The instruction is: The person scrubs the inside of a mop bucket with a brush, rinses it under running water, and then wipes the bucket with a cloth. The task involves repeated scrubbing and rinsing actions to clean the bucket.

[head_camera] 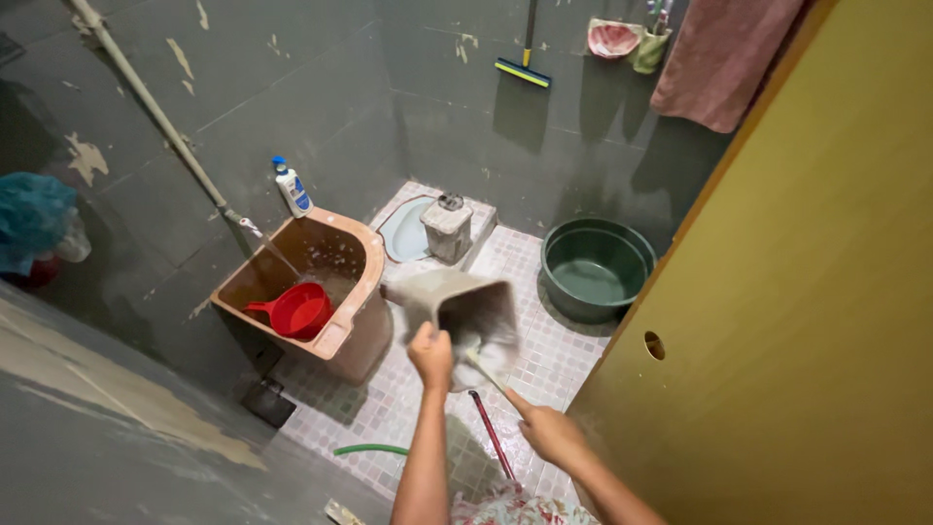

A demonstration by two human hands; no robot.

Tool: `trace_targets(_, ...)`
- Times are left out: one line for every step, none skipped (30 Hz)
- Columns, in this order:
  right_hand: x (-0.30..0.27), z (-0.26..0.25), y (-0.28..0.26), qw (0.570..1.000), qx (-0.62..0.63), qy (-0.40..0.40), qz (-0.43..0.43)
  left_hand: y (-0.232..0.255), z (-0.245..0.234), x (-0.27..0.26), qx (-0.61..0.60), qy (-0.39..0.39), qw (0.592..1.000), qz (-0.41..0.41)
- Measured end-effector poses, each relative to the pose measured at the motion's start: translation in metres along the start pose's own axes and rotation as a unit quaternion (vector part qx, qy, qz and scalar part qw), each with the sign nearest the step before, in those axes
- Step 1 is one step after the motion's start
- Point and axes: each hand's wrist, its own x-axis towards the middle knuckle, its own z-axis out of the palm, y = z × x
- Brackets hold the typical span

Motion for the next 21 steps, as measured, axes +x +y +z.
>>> trace_targets(0.015,0.008,-0.013,1.0,-0.015,0.005,0.018,0.002,0.003,-0.002,-0.01,-0.014,1.0,-0.009)
trace_targets(0.024,0.012,-0.021,0.999,-0.029,0.011,0.035,0.002,0.0,-0.001,-0.031,-0.008,0.999,-0.003)
trace_targets(0.025,0.012,-0.021,1.0,-0.013,-0.003,0.01,0.001,-0.002,0.002,-0.054,-0.001,0.999,0.004)
trace_targets(0.019,0.012,-0.02,1.0,0.002,-0.016,-0.015,0.001,-0.003,0.006,-0.077,0.005,0.997,0.012)
trace_targets(0.012,0.01,-0.016,0.998,0.016,-0.033,-0.041,-0.002,-0.006,0.013,-0.047,0.04,0.998,0.003)
trace_targets(0.006,0.003,-0.008,0.996,0.054,-0.035,-0.065,-0.008,-0.012,0.024,-0.016,0.076,0.997,-0.006)
trace_targets(-0.003,-0.003,0.002,0.991,0.092,-0.04,-0.089,-0.015,-0.021,0.028,0.016,0.111,0.994,-0.017)
trace_targets(-0.006,-0.008,0.006,0.984,0.129,-0.046,-0.112,-0.021,-0.03,0.022,0.043,0.126,0.991,-0.01)
trace_targets(0.002,-0.014,0.001,0.988,0.097,-0.046,-0.113,-0.022,-0.032,0.024,0.064,0.138,0.988,0.003)
trace_targets(0.014,-0.018,-0.006,0.99,0.064,-0.045,-0.115,-0.022,-0.03,0.029,0.085,0.151,0.985,0.016)
trace_targets(0.014,-0.014,-0.012,0.992,0.033,-0.056,-0.113,-0.022,-0.026,0.023,0.053,0.128,0.99,0.001)
trace_targets(0.024,-0.011,-0.02,0.994,0.032,-0.057,-0.083,-0.02,-0.015,0.017,0.02,0.105,0.994,-0.015)
trace_targets(0.045,-0.01,-0.034,0.996,0.031,-0.059,-0.058,-0.021,-0.01,0.017,-0.011,0.087,0.996,-0.029)
trace_targets(0.057,-0.008,-0.041,0.997,0.028,-0.061,-0.033,-0.023,-0.008,0.018,0.001,0.08,0.997,-0.013)
trace_targets(0.056,-0.007,-0.039,0.996,0.03,-0.056,-0.068,-0.027,-0.01,0.02,0.015,0.073,0.997,0.003)
trace_targets(0.054,-0.012,-0.029,0.993,0.033,-0.051,-0.103,-0.032,-0.014,0.022,0.029,0.065,0.997,0.018)
trace_targets(0.055,-0.021,-0.019,0.99,0.036,-0.037,-0.135,-0.037,-0.018,0.034,0.029,0.094,0.995,0.016)
trace_targets(0.054,-0.032,-0.009,0.979,0.065,-0.026,-0.193,-0.043,-0.027,0.048,0.029,0.124,0.992,0.014)
trace_targets(0.039,-0.038,0.006,0.965,0.094,-0.029,-0.244,-0.047,-0.038,0.042,0.035,0.151,0.988,-0.001)
trace_targets(0.026,-0.039,0.014,0.947,0.124,-0.033,-0.294,-0.049,-0.043,0.036,0.036,0.151,0.988,-0.009)
trace_targets(0.024,-0.039,0.013,0.964,0.082,-0.054,-0.246,-0.048,-0.042,0.043,0.034,0.153,0.988,-0.011)
